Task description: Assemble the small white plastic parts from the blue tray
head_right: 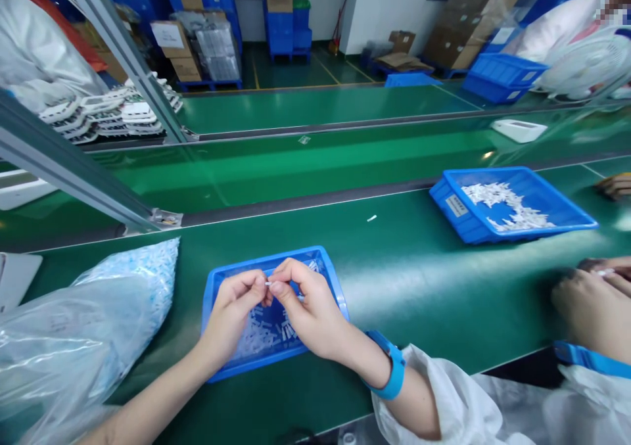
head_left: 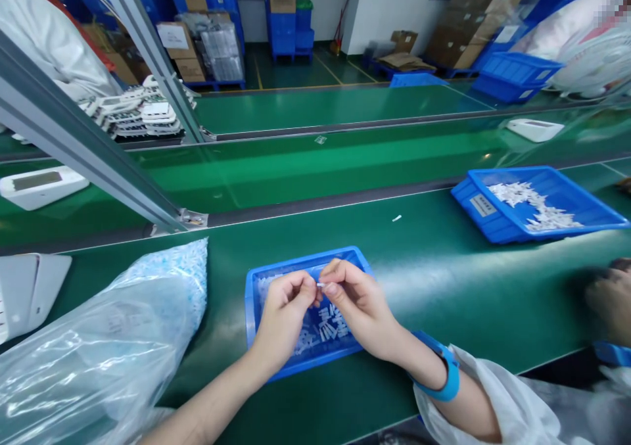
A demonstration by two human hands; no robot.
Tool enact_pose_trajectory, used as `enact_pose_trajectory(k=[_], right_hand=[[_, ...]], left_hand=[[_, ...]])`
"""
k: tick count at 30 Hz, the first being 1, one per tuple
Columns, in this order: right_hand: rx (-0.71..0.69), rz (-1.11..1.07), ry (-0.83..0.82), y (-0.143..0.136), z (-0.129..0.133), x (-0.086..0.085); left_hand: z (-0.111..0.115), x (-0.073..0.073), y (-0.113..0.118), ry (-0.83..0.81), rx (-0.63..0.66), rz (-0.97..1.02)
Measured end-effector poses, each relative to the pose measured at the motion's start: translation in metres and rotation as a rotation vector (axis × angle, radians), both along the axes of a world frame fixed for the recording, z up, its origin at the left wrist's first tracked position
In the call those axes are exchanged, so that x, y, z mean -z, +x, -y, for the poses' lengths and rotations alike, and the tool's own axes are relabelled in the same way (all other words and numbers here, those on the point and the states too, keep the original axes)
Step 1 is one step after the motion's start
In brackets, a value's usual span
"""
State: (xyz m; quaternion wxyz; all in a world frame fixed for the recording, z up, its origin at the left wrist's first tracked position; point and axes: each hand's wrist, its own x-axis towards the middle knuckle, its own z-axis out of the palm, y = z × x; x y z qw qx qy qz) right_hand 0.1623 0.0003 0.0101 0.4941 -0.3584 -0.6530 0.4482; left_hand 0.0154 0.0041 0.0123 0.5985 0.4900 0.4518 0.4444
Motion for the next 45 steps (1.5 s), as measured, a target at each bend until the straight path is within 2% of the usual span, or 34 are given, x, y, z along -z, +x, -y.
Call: enact_pose_trajectory(k=[5, 10, 13, 18, 26, 31, 37, 40, 42, 45], right_hand=[[-0.076, -0.07, -0.055, 0.0, 0.002, 0.005], [-0.082, -0.062, -0.04, 0.001, 0.003, 0.004], [-0.043, 0.009, 0.065, 0.0, 0.004, 0.005], [0.112, 0.202, 0.309, -0.007, 0.008, 0.007], [0.225, 0.35, 0.517, -0.01, 0.01, 0.009], [0.173, 0.249, 0.446, -0.01, 0.009, 0.007], [0.084, 0.153, 0.187, -0.011, 0.006, 0.005], [0.071, 0.136, 0.078, -0.01, 0.003, 0.006], [0.091, 0.115, 0.09, -0.009, 0.002, 0.007], [0.14, 0.102, 0.21, -0.006, 0.002, 0.007]], left_hand=[[0.003, 0.002, 0.002, 0.059, 0.02, 0.043], [0.004, -0.001, 0.001, 0.076, 0.012, 0.029], [0.006, -0.002, 0.002, 0.098, -0.023, 0.005], [0.011, 0.001, 0.004, 0.205, -0.141, -0.141], [0.018, 0.005, 0.003, 0.328, -0.193, -0.304], [0.02, 0.005, 0.003, 0.339, -0.193, -0.319], [0.014, 0.005, 0.001, 0.291, -0.146, -0.413], [0.011, 0.004, 0.0, 0.273, -0.12, -0.375], [0.01, 0.003, -0.001, 0.271, -0.107, -0.321], [0.012, 0.002, -0.003, 0.293, -0.107, -0.283]])
